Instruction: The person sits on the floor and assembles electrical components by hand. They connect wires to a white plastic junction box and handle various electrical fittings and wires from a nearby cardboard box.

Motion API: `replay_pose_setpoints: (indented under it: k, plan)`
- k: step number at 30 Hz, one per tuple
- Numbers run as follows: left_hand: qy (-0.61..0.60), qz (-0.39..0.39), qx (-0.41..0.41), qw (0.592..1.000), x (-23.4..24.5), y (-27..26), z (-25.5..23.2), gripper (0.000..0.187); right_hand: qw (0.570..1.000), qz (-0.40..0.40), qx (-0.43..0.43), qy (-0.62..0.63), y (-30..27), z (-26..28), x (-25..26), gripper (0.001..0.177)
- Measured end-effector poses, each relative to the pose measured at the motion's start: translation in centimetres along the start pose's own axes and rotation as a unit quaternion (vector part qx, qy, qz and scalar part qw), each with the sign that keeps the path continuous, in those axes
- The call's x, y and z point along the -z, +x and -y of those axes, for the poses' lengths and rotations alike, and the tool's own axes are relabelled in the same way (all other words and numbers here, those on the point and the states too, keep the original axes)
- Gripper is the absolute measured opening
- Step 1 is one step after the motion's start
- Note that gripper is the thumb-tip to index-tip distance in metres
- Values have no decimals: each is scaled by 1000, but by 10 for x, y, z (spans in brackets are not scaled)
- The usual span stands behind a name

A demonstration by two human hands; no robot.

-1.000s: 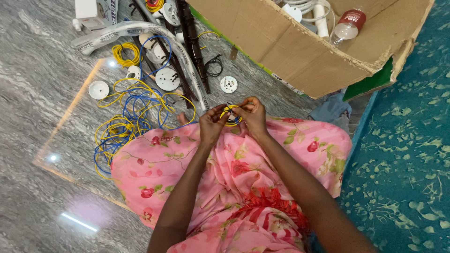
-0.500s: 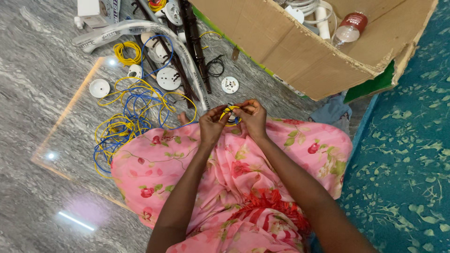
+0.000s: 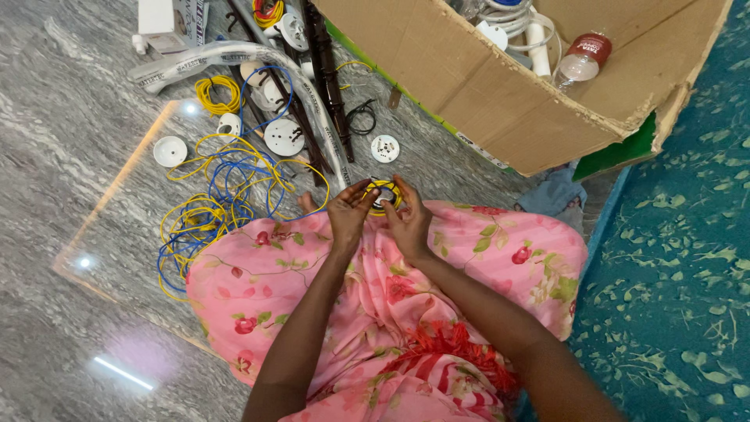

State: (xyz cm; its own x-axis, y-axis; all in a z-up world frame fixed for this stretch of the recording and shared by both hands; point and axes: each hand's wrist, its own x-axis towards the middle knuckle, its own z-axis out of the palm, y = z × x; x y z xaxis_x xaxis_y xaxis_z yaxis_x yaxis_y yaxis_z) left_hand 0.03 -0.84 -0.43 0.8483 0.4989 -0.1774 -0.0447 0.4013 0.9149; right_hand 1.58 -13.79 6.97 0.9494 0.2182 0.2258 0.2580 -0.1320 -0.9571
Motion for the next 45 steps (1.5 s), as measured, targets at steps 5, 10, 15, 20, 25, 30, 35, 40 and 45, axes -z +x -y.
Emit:
replay_pose_setpoints:
  k: [5, 10, 15, 20, 25, 30, 35, 40, 45]
  plan:
    - [-7, 27, -20, 999, 2, -3, 2, 34, 999, -31, -10, -38, 4, 7, 2, 41]
    - [4, 22, -5, 1000, 1, -5, -2, 35, 996, -39, 42, -61, 6, 0, 1, 34]
    - [-5, 22, 4, 1000, 4, -4, 0, 36, 993, -25, 58, -102, 6, -1, 2, 31]
    - [-17, 22, 0, 1000, 7, -1, 6, 35, 962, -2, 175, -211, 11, 2, 1, 29]
    - [-26, 4, 15, 1000, 9, 1, 6, 35, 950, 34, 198, -238, 14, -2, 2, 31]
    - [-19, 14, 7, 1000, 4, 2, -2, 34, 1000, -19, 2, 3, 19, -15, 2, 44]
    - [-12, 17, 3, 1000, 2, 1, -2, 33, 999, -17, -27, -24, 17, -18, 4, 36]
    - [3, 14, -4, 1000, 8, 1, 3, 30, 976, 25, 92, -197, 15, -2, 7, 30]
    - [27, 20, -15, 999, 5, -2, -2, 34, 973, 29, 108, -204, 24, 9, 7, 28]
